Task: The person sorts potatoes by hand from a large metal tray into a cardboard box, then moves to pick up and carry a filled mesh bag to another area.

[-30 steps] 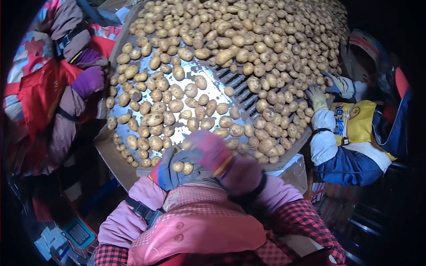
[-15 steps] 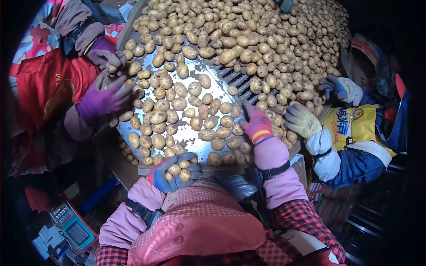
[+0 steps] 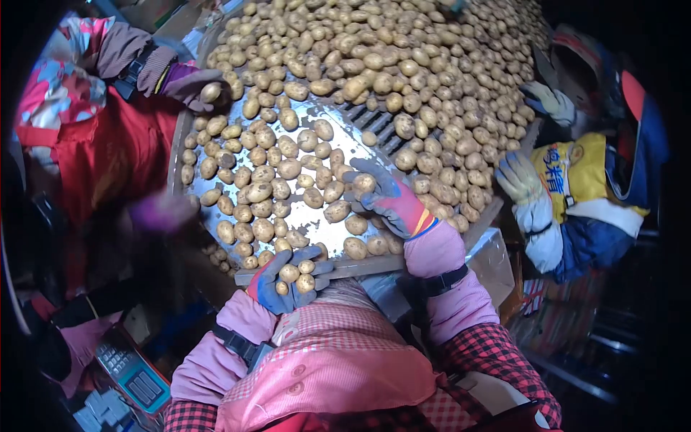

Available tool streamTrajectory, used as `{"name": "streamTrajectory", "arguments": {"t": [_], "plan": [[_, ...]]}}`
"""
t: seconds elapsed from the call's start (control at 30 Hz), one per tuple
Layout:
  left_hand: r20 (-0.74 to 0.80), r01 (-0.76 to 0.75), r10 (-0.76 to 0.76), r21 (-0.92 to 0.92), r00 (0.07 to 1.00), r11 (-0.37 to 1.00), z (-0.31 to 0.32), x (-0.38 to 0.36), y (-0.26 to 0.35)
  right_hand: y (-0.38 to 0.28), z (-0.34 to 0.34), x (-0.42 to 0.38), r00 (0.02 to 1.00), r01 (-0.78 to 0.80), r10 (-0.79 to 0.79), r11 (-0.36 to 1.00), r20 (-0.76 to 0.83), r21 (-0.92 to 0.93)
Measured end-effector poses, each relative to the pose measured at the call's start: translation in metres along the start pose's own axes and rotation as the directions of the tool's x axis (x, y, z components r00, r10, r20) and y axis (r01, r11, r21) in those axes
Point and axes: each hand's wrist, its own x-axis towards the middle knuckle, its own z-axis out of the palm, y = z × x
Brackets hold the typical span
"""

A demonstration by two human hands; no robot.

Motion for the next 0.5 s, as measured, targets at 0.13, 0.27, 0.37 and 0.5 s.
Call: {"name": "streamTrajectory", "arguments": {"t": [0.13, 0.27, 0.37, 0.5], "plan": [[0.129, 0.031, -0.015, -0.130, 0.992, 0.991, 0.003, 0.003, -0.007, -0.005, 0.015, -0.035, 0.995, 0.097, -0.097, 0.992, 0.002, 0.084], [0.051, -0.029, 0.028, 0.019, 0.998, 0.999, 0.017, 0.010, -0.016, 0.000, 0.015, -0.082, 0.984, 0.162, -0.162, 0.987, -0.078, -0.005], [0.041, -0.046, 0.045, 0.032, 0.998, 0.998, 0.022, 0.016, -0.027, 0.014, 0.025, -0.120, 0.954, 0.225, -0.233, 0.972, -0.188, -0.063], [-0.001, -0.021, 0.022, 0.023, 1.000, 0.999, 0.033, 0.023, -0.039, 0.038, 0.019, -0.166, 0.942, 0.278, -0.227, 0.940, -0.247, 0.197]]}}
